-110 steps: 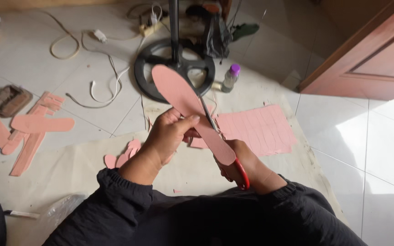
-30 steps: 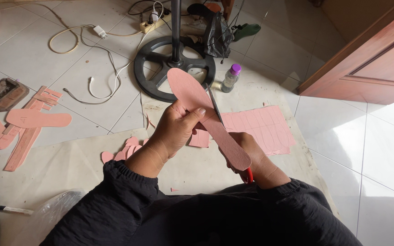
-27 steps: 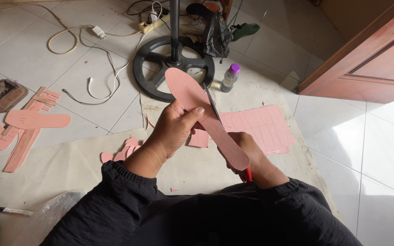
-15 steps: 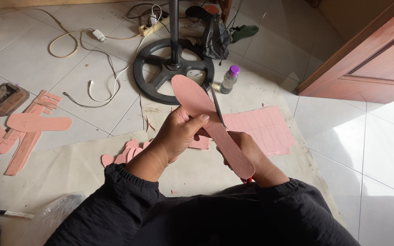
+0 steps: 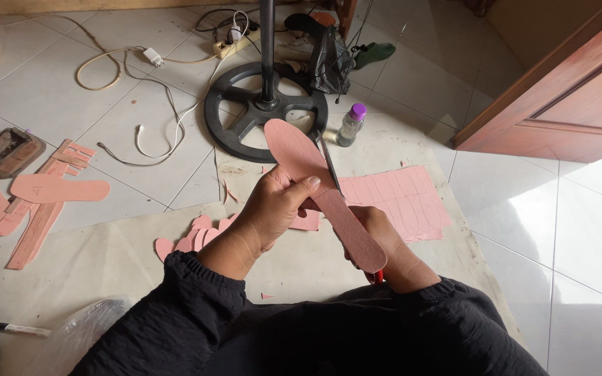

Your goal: The person uses red-handled scissors to cut a pink sheet of material along pre-drawn lines. They trim the edges of a shoe-shaped piece and then cut a larger rectangular sheet into separate shapes.

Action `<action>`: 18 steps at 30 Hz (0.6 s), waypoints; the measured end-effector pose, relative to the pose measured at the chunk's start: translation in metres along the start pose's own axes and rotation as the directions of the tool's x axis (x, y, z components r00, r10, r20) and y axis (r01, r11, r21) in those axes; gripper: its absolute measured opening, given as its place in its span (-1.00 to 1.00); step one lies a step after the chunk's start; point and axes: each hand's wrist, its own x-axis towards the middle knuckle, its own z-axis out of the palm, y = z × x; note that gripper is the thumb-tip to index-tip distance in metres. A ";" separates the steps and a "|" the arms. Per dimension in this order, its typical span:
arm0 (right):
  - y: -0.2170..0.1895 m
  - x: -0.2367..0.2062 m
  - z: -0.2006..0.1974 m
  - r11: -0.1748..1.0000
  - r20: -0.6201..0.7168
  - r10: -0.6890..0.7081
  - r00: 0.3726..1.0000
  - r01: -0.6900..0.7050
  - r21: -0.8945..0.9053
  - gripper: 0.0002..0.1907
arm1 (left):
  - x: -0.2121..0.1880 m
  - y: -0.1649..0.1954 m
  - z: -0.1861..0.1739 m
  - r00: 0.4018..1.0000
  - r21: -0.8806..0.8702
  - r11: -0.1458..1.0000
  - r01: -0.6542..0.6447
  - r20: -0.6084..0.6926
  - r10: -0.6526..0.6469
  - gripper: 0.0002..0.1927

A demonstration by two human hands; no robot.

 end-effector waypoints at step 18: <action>0.008 0.013 -0.001 0.996 0.037 -0.025 0.999 0.028 -0.087 -0.83 | -0.009 0.007 0.004 0.984 0.059 0.987 0.152 0.081 -0.156 -0.62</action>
